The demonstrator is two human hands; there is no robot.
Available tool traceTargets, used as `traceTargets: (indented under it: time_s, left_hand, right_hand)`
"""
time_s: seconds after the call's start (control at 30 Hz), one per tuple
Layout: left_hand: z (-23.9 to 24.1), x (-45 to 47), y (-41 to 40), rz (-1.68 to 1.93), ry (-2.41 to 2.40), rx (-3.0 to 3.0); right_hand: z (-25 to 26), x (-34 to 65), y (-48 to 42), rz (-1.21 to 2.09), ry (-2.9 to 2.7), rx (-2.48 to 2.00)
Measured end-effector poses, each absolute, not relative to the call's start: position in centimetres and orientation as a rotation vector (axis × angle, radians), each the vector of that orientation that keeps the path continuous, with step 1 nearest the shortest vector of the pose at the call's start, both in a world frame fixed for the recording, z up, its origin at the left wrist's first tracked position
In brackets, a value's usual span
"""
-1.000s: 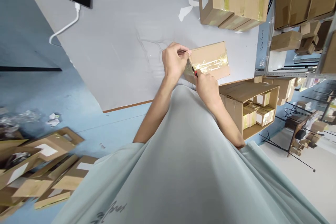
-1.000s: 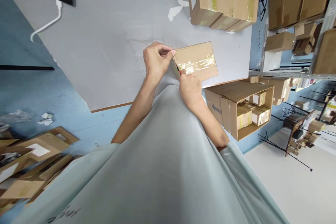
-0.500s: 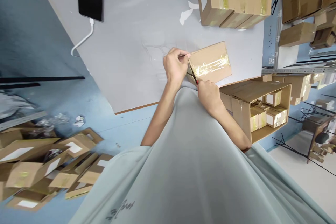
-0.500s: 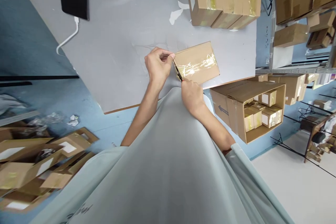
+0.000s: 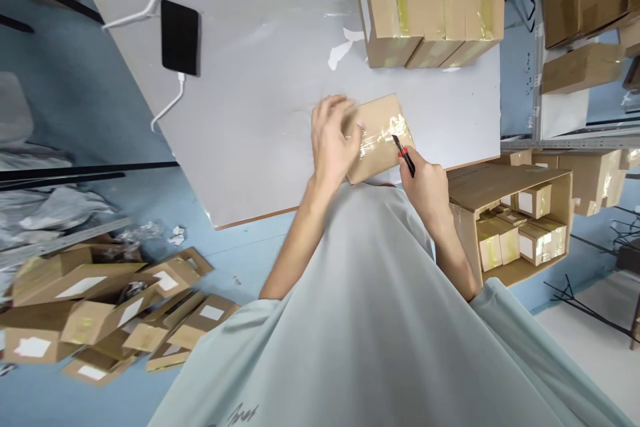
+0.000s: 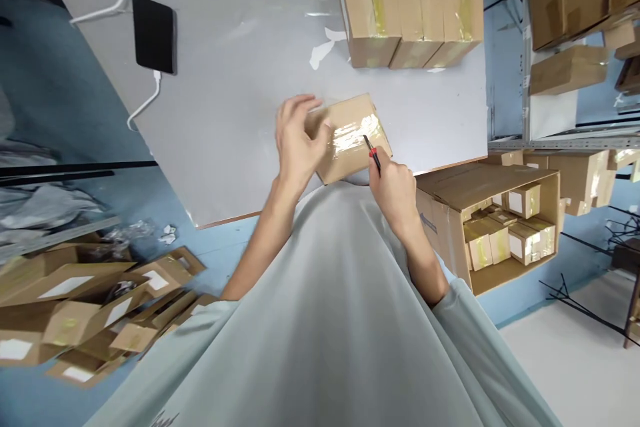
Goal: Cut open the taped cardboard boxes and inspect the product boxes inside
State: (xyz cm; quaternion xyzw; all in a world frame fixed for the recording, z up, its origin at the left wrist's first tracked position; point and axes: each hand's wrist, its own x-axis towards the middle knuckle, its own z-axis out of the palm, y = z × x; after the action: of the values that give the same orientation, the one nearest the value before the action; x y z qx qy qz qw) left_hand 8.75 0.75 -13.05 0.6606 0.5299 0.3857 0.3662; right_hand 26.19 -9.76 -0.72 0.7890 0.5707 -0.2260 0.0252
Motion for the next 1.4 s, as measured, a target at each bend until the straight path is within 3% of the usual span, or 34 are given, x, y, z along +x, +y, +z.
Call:
traceTargets:
  time_s: [0.2,0.63,1.4]
  left_hand:
    - [-13.2,15.1,-0.3,0.759,1.278,2.034]
    - [-14.6,15.2,-0.7,0.66,1.355,2.085]
    - [-15.4,15.3,-1.1,0.661,1.319,2.064]
  right_hand:
    - [-2.7,31.2,-9.7,-0.75,1.803,2.429]
    - [-5.2,33.2,-4.6,-0.893,1.983,2.263]
    - [-1.9,29.6,-3.5,-0.752,1.668,2.114]
